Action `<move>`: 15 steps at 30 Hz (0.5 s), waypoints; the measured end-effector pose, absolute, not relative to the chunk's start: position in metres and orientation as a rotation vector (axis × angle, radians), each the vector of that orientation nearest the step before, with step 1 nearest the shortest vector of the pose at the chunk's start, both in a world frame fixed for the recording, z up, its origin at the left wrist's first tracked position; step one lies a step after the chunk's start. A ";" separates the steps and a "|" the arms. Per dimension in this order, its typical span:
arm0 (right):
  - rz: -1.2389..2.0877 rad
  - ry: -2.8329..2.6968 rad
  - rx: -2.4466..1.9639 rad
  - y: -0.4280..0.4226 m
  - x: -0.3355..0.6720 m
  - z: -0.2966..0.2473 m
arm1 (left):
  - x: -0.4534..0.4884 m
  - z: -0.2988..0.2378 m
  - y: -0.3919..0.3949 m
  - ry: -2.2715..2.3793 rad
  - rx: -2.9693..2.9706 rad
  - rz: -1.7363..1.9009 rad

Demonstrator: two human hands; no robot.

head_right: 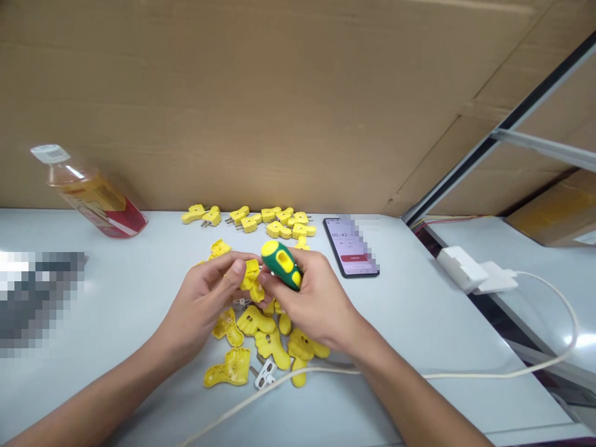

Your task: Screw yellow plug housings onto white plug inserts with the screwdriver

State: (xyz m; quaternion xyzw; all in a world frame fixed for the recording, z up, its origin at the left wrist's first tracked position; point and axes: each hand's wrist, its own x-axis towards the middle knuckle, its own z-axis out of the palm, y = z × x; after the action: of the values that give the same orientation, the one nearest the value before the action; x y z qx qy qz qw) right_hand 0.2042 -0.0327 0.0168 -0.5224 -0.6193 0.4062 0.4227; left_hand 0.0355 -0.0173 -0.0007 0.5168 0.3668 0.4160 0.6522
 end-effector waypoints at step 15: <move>0.948 -1.656 -1.292 -0.030 0.206 0.018 | 0.035 -0.001 -0.017 0.796 1.128 0.998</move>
State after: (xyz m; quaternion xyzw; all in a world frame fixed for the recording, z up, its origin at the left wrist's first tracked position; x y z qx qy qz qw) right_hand 0.2059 -0.0302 0.0175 -0.5121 -0.6565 0.3760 0.4066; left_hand 0.0352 -0.0169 -0.0013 0.4982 0.3516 0.4408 0.6587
